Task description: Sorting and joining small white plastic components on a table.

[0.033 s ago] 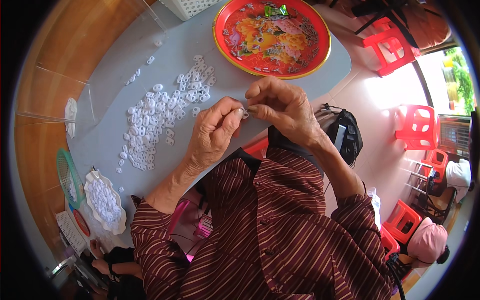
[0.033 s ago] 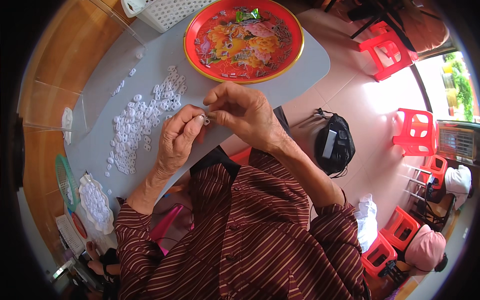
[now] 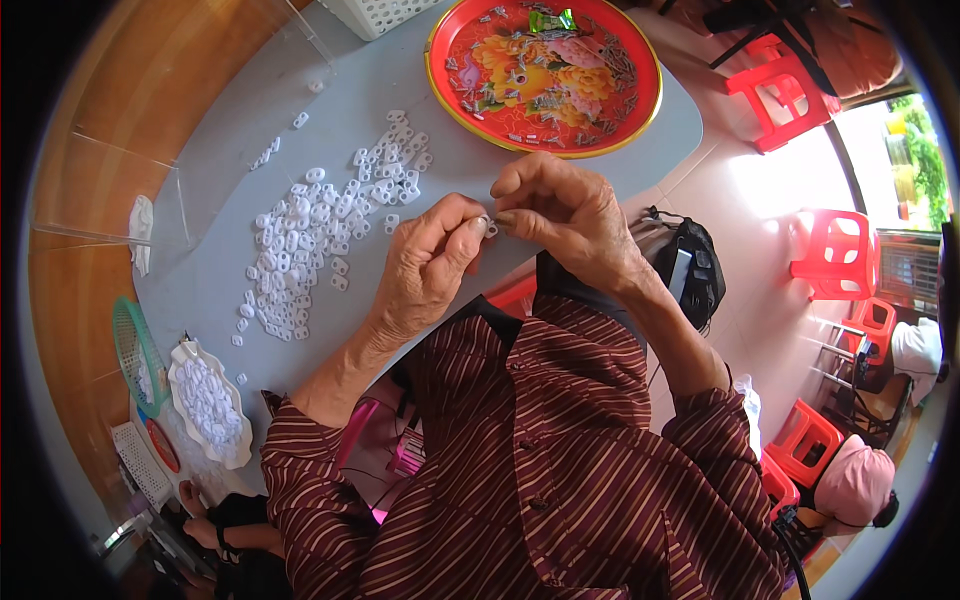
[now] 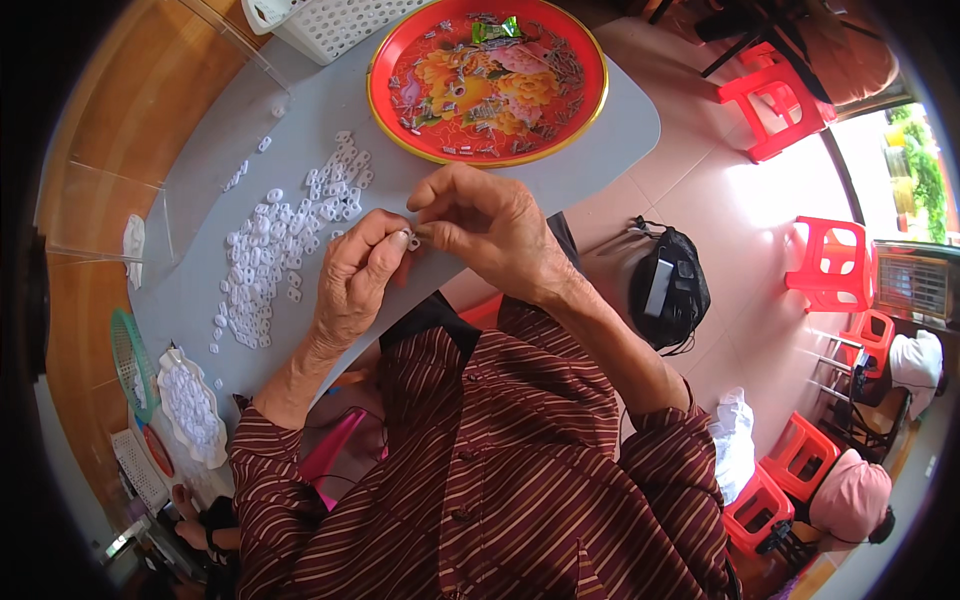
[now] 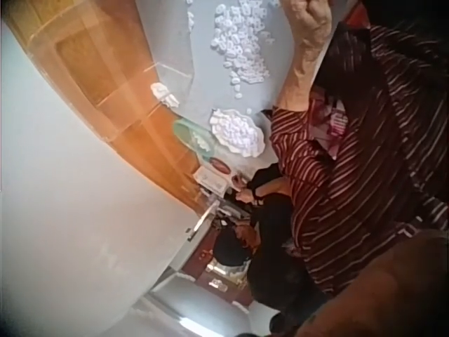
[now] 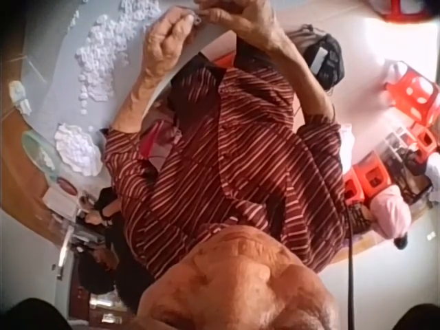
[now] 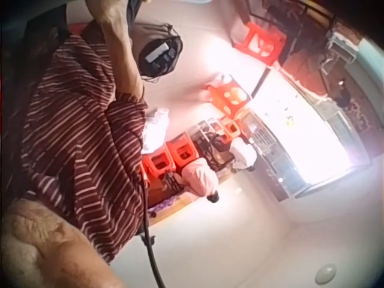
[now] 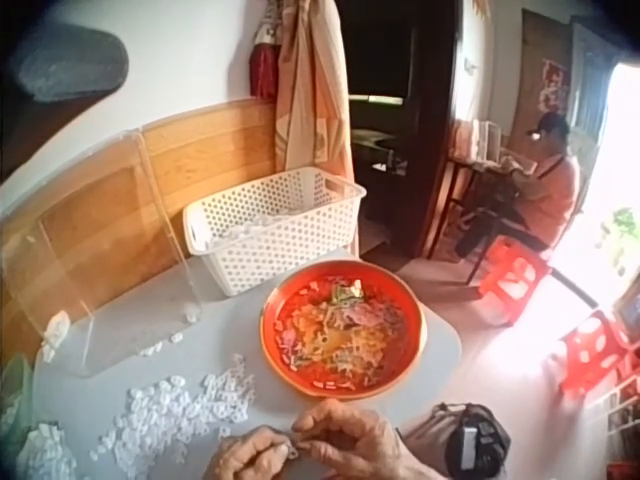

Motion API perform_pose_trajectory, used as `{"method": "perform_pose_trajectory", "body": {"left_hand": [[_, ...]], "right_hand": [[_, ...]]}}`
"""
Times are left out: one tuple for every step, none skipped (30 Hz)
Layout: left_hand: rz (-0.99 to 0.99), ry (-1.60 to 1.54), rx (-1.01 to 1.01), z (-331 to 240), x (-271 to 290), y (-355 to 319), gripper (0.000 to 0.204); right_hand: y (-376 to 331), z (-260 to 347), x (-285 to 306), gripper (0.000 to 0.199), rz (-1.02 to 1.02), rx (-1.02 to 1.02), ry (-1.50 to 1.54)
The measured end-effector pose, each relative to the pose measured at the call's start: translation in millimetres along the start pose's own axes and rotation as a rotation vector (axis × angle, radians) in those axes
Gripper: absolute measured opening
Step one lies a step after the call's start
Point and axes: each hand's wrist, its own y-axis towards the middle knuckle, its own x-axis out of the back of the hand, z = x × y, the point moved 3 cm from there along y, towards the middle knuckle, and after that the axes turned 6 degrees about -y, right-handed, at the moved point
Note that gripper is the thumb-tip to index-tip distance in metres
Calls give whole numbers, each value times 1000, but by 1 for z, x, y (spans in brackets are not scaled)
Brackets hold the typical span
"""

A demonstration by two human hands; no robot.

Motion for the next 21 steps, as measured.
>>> {"method": "perform_pose_trajectory", "body": {"left_hand": [[-1, -1, 2, 0, 0, -1, 17], [12, 17, -13, 0, 0, -1, 15], [25, 34, -27, -1, 0, -1, 14], [24, 32, -25, -1, 0, -1, 14], [24, 31, -25, -2, -1, -1, 13], [24, 30, -24, -2, -1, -1, 13], [24, 29, -22, -3, -1, -1, 13], [20, 27, -17, -3, -1, -1, 13], [16, 24, -12, -3, -1, -2, 13], [17, 24, -11, -3, -2, -2, 13], [13, 33, -23, -4, -2, -2, 13], [9, 42, -36, -4, -2, -3, 14], [8, 41, -36, -4, -2, -2, 14], [16, 31, -21, -4, -2, -2, 14], [23, 20, -6, -4, -2, -1, 14], [18, 21, -6, -4, -1, -1, 14], [28, -2, -4, -3, -1, -2, 14], [38, -24, -1, -3, 0, -2, 14], [35, -25, -1, -3, 0, -2, 14], [34, -29, -9, -4, 0, -2, 15], [33, -32, -16, -4, 0, -2, 15]], "right_hand": [[0, 0, 0, 21, 1, -2, 1], [-1, -1, 0, 21, 5, 2, 13], [-1, -1, 0, 21, 8, 5, 26], [-1, -2, 0, 21, 9, 2, 26], [-1, -2, 0, 20, 13, 8, 26], [-2, -2, 0, 20, 16, 14, 25], [-2, -2, -1, 20, 17, 12, 26], [-3, -3, -2, 19, 4, 19, -5], [-3, -3, -2, 18, -8, 27, -36], [-4, -3, -2, 18, -8, 26, -36], [-4, -4, -3, 18, -3, 33, -27], [-5, -4, -3, 18, 3, 40, -19], [-5, -3, -4, 18, 4, 39, -20], [-4, -1, -4, 17, -32, 21, -43], [-4, 0, -4, 15, -68, 3, -67], [-4, 3, -3, 15, -64, 4, -68], [-4, 6, -1, 13, -32, -15, -152], [-4, 9, -1, 10, 0, -34, -236], [-3, 11, -1, 10, 2, -35, -237], [-3, 13, -2, 7, -18, -43, -280], [-2, 13, -2, 6, -39, -52, -321]]}}
